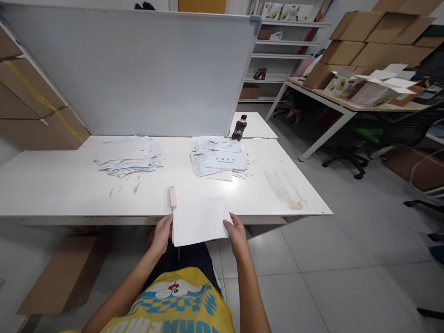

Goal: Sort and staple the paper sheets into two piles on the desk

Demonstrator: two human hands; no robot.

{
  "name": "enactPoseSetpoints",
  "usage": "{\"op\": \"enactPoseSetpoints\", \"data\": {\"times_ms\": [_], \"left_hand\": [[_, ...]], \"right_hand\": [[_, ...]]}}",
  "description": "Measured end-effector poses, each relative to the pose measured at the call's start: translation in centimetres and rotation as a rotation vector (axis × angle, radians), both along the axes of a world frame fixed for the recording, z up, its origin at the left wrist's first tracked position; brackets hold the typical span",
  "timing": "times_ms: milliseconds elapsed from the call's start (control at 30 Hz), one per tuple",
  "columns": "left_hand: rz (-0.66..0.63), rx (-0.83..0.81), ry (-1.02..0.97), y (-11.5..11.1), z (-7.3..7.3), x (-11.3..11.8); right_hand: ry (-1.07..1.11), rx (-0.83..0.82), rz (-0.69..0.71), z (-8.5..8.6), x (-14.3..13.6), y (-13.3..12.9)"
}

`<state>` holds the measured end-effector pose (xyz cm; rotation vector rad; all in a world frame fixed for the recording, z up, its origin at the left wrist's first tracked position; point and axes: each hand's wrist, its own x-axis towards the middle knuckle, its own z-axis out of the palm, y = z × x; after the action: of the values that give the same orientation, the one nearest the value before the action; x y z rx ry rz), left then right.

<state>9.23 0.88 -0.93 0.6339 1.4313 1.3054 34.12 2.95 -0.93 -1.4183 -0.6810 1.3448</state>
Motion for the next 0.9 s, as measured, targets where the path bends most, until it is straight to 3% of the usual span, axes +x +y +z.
{"op": "enactPoseSetpoints", "data": {"times_ms": [100,200,267,400,467,633,900], "left_hand": [[0.063,0.114,0.243,-0.3,0.2,-0.7],[0.129,0.298,0.568,0.3,1.3,-1.7],[0.029,0.414,0.823,1.3,2.1,-2.2],[-0.353,0.541,1.223,3.4,2.3,-2.5],[-0.415,0.527,1.318,3.9,1.8,-2.4],[-0.417,0.501,1.434,3.7,0.5,-2.2],[-0.366,0.497,1.521,4.0,0.0,-2.0]], "right_hand": [[-0.072,0.017,-0.004,-0.3,-0.1,0.7],[-0.124,0.03,0.003,-0.4,-0.4,1.3],[-0.142,0.042,0.012,-0.5,-0.7,1.5],[-0.154,0.064,0.011,-0.8,-1.2,1.6],[-0.151,0.07,0.006,-1.0,-1.4,1.5],[-0.111,0.052,-0.027,-1.2,-1.8,1.3],[-0.189,0.123,-0.017,-0.9,-2.4,1.4]]}}
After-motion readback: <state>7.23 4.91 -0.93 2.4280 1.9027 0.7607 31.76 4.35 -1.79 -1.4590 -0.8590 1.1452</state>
